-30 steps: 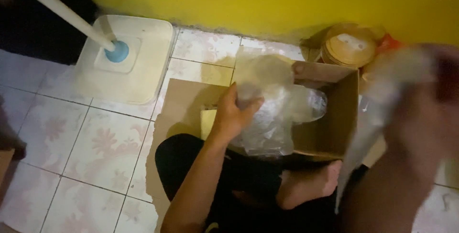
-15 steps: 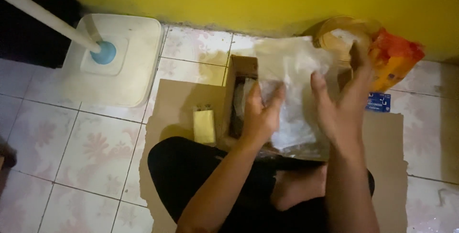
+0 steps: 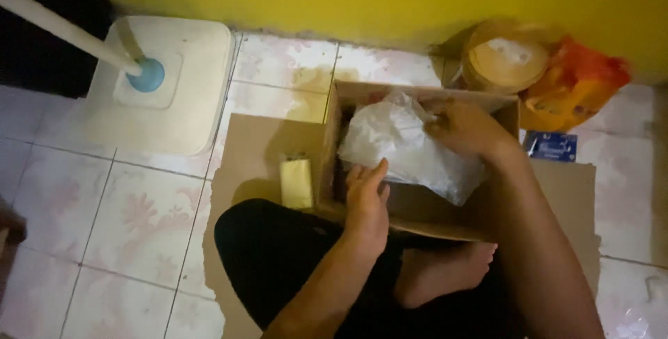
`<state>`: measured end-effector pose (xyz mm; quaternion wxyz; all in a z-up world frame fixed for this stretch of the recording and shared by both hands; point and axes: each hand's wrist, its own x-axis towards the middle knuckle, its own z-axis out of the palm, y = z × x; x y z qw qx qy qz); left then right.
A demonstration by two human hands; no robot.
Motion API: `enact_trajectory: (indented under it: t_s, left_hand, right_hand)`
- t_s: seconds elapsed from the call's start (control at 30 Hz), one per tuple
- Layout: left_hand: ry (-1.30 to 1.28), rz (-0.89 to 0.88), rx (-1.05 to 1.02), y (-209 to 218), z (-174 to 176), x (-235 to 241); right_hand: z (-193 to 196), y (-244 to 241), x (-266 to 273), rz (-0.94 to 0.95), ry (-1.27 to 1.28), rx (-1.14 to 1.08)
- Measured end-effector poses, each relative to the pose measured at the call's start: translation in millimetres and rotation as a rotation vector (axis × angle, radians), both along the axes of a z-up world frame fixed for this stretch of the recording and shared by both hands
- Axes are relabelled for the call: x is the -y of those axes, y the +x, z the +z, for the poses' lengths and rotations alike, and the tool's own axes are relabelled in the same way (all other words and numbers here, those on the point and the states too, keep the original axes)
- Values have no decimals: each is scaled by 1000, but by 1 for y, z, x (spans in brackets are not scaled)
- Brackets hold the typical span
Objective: The person places various hardware items, including a container of nails and wrapped components, into a cardboard box for storage.
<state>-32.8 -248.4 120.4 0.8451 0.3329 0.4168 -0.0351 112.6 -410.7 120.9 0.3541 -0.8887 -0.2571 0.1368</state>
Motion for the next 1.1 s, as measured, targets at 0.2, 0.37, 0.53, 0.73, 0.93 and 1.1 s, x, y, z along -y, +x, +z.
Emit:
enact_trajectory:
  t_s: [0.2, 0.37, 0.53, 0.73, 0.93, 1.1]
  left_hand:
    - [-9, -69, 163, -24, -16, -34]
    - [234, -322, 428, -51, -15, -65]
    - [300, -731, 503, -80, -54, -70]
    - [642, -1253, 357, -88, -79, -61]
    - [1216, -1563, 345, -72, -133, -38]
    - [1334, -1750, 225, -56, -206, -16]
  right_hand:
    - [-23, -13, -7, -116, -271, -9]
    - [36, -66, -8, -176, 80, 259]
    - [61, -133, 0, 18, 215, -85]
    - [-10, -193, -10, 262, -126, -576]
    - [-254, -216, 25, 176, -594, -438]
    - [-209, -198, 0, 93, -708, -385]
